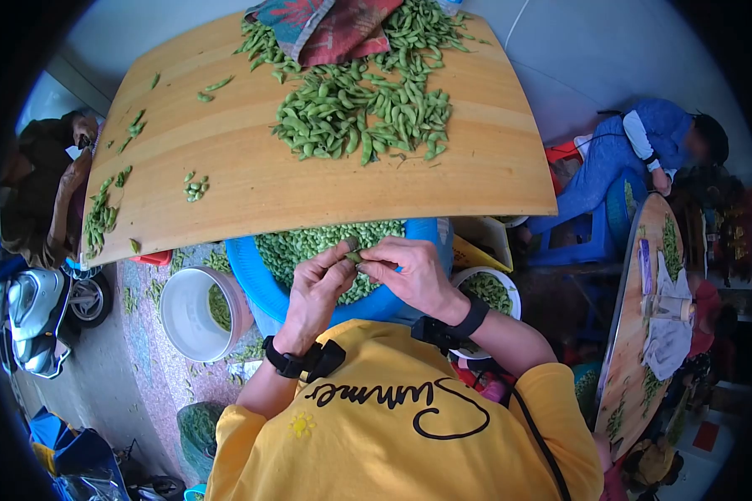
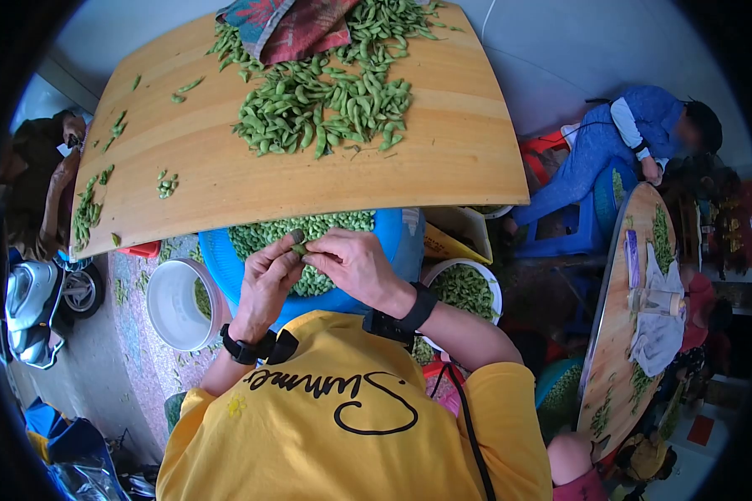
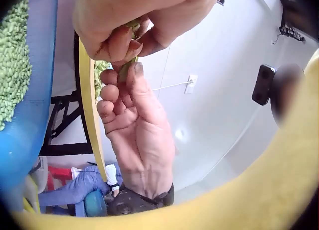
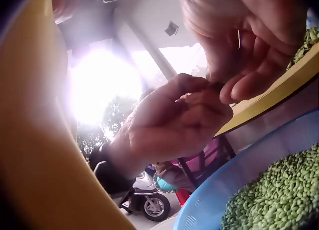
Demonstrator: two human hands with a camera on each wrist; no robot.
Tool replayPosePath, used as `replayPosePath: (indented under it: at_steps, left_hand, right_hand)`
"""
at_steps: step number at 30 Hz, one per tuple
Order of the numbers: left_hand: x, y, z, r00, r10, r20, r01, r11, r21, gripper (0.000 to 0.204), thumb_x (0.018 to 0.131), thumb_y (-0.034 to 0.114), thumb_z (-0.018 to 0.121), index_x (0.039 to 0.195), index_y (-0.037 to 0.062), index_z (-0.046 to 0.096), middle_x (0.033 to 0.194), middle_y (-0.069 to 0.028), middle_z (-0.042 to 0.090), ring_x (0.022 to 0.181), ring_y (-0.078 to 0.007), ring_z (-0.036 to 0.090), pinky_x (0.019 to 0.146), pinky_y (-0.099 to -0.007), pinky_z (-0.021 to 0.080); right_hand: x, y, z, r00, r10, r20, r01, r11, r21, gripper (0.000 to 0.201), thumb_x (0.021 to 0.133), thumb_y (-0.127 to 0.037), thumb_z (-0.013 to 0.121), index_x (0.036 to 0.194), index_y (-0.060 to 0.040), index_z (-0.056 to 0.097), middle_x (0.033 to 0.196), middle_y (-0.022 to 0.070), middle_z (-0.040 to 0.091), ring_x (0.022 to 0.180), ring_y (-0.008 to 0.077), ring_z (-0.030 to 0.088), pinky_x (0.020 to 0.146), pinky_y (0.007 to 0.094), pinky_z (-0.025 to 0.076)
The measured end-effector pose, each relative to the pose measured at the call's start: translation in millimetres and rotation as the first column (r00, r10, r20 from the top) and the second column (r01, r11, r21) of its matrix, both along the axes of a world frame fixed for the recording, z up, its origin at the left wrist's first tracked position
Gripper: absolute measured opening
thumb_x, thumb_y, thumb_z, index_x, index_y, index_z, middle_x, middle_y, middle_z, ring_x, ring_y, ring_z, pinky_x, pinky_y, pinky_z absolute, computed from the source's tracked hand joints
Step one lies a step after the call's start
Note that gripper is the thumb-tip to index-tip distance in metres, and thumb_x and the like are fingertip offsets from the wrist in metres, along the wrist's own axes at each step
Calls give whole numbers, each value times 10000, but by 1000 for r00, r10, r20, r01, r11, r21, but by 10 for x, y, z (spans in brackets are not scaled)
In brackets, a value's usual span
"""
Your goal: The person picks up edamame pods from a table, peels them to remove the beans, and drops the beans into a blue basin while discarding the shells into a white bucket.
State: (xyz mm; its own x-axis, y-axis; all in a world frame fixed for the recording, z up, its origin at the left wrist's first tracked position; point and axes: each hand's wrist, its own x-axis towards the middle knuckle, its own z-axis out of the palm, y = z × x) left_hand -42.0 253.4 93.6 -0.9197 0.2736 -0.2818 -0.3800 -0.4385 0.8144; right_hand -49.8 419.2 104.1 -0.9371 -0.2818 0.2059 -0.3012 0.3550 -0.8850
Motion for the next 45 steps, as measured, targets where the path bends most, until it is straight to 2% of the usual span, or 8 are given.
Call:
replayPosePath:
  at_steps: [7,19,26,29,33,36,38,45]
  left_hand:
    - [10,-4,-76,999,29,25,-31,997,68,291,815,-27,462,1076,-24,590,604,60,398,515,-31,297,465,-187,223]
    - [27,106,-110,997,81,7,-81,997,0,290,817,-17,470,1081,-33,588,617,61,432,510,-23,322,459,-179,258]
    - [2,137,-116,995,98,38,-95,994,-62,223,866,51,430,1037,-21,554,596,62,383,472,-31,282,431,-182,203]
    - [-11,130,-196,987,94,133,-98,995,19,187,871,63,432,992,1,561,584,61,372,465,-34,273,427,-184,203]
    - [-25,143,-265,991,103,82,-102,995,-20,151,863,67,442,938,19,564,617,67,399,463,-20,275,420,-181,207]
    - [-38,161,-231,993,99,68,-89,985,-145,151,837,59,450,927,12,562,639,62,434,488,-14,309,433,-172,232]
    - [-62,152,-261,999,43,22,-36,971,-235,155,826,55,449,922,9,561,652,57,451,503,-14,327,443,-170,250]
    - [-84,99,-289,996,-93,10,90,934,-346,231,806,34,465,1003,-24,570,664,47,481,530,-15,361,461,-170,287]
  right_hand:
    - [-2,41,137,816,141,560,48,950,-309,215,873,-155,563,824,46,622,668,67,599,569,116,593,508,221,481]
    - [17,-69,-112,717,128,686,390,741,-547,163,836,-99,548,760,39,589,658,57,590,490,73,522,425,206,429]
    - [32,-123,-83,983,-178,39,181,979,-95,85,798,-25,551,766,42,593,675,48,594,500,72,510,446,195,415]
    - [32,-111,-112,979,-172,109,180,982,-65,101,802,-58,565,808,36,600,677,41,569,551,70,542,479,202,441]
    - [9,-79,-242,720,53,692,428,751,-502,144,824,-86,557,730,20,579,623,48,579,494,97,557,433,218,463]
    - [1,-77,-154,746,34,665,329,850,-412,106,787,-85,580,763,18,584,646,76,602,526,125,582,482,251,477]
    - [14,-84,-125,966,-125,225,105,990,99,125,744,-84,610,782,30,573,628,101,611,555,148,610,494,297,477]
    - [35,-79,-189,990,-135,-43,142,948,284,117,664,-74,599,759,-9,579,556,142,555,515,252,598,474,332,462]
